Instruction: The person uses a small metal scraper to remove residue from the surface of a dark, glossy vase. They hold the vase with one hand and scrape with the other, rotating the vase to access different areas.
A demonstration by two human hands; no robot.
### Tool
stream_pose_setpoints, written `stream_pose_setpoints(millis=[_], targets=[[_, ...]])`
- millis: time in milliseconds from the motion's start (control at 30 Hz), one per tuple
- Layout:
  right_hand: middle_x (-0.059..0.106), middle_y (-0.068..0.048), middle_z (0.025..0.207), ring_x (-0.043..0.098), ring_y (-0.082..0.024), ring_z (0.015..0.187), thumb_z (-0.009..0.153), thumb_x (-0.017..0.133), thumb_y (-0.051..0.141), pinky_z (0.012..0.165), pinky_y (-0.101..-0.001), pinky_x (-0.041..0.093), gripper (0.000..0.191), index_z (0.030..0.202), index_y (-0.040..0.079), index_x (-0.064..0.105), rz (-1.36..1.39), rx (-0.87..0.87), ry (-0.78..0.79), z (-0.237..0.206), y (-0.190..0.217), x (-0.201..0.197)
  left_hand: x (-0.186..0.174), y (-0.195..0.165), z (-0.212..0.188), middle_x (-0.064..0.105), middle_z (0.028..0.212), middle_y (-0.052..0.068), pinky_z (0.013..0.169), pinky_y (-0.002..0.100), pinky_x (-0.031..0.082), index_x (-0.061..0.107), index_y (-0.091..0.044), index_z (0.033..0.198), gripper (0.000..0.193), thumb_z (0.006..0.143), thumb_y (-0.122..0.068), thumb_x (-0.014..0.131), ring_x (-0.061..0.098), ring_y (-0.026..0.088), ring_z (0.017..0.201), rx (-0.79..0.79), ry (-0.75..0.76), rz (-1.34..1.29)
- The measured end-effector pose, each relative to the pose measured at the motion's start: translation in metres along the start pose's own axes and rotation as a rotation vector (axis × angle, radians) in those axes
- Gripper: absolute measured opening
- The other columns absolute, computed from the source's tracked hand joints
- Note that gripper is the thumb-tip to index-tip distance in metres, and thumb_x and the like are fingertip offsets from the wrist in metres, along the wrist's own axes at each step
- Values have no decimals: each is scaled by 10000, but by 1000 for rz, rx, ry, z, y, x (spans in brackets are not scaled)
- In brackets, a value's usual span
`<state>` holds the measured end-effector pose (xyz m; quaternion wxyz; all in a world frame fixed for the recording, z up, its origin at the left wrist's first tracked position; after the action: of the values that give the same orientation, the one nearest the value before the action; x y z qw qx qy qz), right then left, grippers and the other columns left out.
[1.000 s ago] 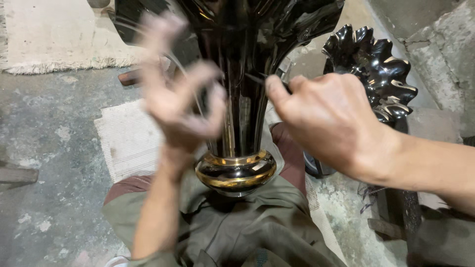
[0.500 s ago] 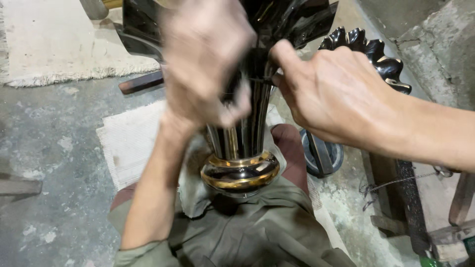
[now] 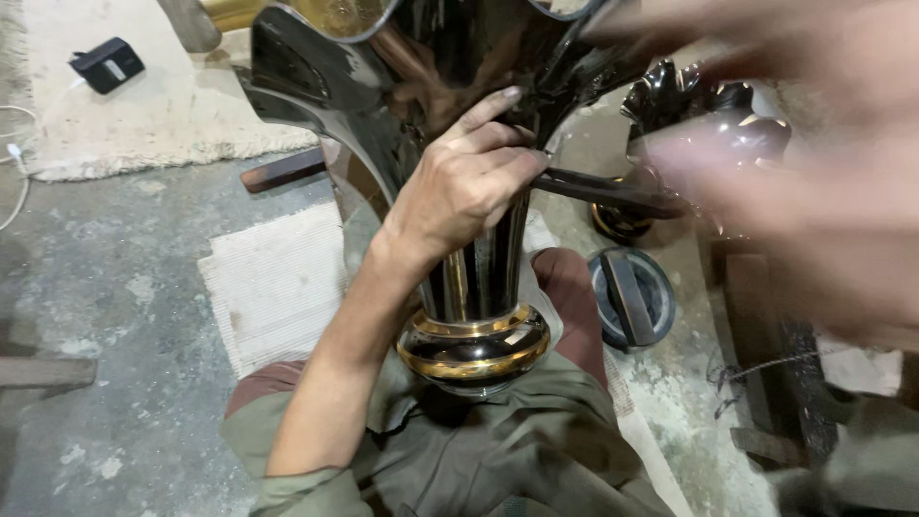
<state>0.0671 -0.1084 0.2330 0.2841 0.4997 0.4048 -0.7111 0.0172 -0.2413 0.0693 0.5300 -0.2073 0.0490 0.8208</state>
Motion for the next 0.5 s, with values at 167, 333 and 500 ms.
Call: stream_pose_setpoints(millis=[167, 333, 500], targets=[[533, -98, 666, 550, -236, 575, 1065, 526, 191, 538, -370, 445, 229, 1254, 63, 507, 26, -49, -21, -3, -7, 21, 6, -2, 1, 742, 859, 96, 1179, 478, 466, 749, -11, 987, 117, 939, 59, 668, 726, 232, 966, -35, 7, 23], [610, -89, 559, 516, -242, 387, 1047, 567, 284, 327, -410, 413, 428, 1332, -27, 495, 142, 271, 174, 2, -4, 7, 5, -2, 0, 762, 913, 106, 1170, 514, 476, 723, 1, 898, 98, 876, 83, 673, 729, 234, 973, -31, -46, -45], [632, -131, 548, 628, -280, 453, 1028, 544, 278, 448, -409, 517, 388, 1341, 49, 518, 72, 420, 528, 13, 3, 26, -30, -22, 13, 750, 992, 172, 1102, 483, 499, 719, 28, 911, 157, 895, -125, 748, 722, 323, 1060, 46, -7, 113]])
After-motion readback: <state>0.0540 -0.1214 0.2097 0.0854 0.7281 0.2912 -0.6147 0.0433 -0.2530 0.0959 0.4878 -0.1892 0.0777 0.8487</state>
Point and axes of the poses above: each hand's wrist, its own z-axis towards the middle knuckle, its own x-axis out of the palm, y = z × x, the point moved 4 cm from there along z, towards the middle knuckle
